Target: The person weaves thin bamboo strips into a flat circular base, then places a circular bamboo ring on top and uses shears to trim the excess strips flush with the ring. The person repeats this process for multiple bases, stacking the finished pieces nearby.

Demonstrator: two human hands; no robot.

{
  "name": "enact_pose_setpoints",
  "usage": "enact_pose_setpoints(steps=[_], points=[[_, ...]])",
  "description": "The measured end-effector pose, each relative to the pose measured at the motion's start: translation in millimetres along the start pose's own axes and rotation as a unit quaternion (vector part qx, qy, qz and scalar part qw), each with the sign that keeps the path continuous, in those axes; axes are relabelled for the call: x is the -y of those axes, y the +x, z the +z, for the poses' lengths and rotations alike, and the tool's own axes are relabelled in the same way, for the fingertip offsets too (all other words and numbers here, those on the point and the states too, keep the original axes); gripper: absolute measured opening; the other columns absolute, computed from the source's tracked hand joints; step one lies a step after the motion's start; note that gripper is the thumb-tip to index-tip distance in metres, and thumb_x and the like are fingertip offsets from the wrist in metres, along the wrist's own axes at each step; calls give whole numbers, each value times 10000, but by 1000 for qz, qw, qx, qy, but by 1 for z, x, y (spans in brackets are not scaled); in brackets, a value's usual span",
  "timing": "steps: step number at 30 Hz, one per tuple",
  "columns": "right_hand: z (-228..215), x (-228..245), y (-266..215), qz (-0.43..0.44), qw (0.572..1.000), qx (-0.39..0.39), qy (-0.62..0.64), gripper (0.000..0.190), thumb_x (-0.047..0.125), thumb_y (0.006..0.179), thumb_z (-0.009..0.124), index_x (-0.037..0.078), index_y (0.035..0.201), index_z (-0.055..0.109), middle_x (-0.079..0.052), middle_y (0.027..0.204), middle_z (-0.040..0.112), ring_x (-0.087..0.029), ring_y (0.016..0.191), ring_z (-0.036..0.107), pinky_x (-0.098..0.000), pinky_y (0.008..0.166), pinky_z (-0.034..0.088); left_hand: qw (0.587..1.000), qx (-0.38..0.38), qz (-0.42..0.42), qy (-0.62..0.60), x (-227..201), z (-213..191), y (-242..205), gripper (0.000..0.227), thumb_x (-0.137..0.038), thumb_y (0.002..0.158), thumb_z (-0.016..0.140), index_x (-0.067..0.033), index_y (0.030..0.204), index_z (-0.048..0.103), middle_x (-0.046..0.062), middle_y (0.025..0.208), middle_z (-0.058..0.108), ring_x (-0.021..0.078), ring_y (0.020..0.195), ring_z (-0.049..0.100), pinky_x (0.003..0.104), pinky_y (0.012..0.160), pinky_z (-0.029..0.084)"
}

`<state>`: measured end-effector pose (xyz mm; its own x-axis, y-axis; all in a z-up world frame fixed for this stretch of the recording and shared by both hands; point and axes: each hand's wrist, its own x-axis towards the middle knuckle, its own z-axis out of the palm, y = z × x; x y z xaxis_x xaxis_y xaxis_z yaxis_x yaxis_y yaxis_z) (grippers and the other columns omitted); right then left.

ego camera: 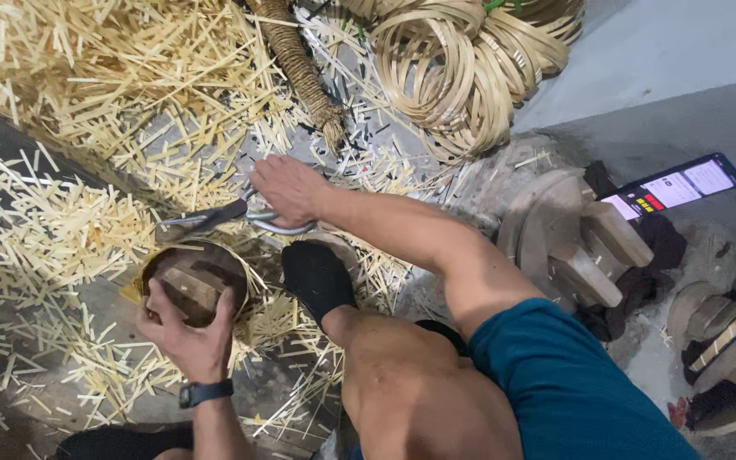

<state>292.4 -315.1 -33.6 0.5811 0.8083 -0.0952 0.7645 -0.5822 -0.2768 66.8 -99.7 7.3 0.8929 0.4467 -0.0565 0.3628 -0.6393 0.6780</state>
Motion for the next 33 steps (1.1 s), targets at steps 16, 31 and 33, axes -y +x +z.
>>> enact_pose_setpoints(steps=[16, 31, 33], points=[[25, 24, 20, 39, 996, 42, 69, 308, 148, 522, 764, 16, 789, 682, -222, 838, 659, -421, 844, 661, -511, 747, 547, 998, -49, 24, 43, 13, 33, 0, 1029, -233, 768, 863, -21, 1613, 316, 325, 1629, 308, 493, 1479, 368, 510, 1234, 320], [3, 10, 33, -64, 988, 94, -101, 433, 366, 741, 725, 18, 989, 655, -153, 937, 627, -308, 888, 629, -423, 752, 541, 995, 18, 43, 85, -15, -11, 10, 896, 21, 662, 729, -92, 1512, 467, 171, 1558, 465, 418, 1400, 453, 498, 1192, 370], [2, 7, 35, -58, 994, 49, -76, 467, 443, 798, 720, 4, 942, 652, -169, 895, 624, -321, 852, 629, -446, 742, 542, 999, -15, 3, 42, -15, -7, 9, 906, -21, 661, 782, -64, 1500, 440, 199, 1462, 485, 432, 1346, 450, 515, 1141, 358]])
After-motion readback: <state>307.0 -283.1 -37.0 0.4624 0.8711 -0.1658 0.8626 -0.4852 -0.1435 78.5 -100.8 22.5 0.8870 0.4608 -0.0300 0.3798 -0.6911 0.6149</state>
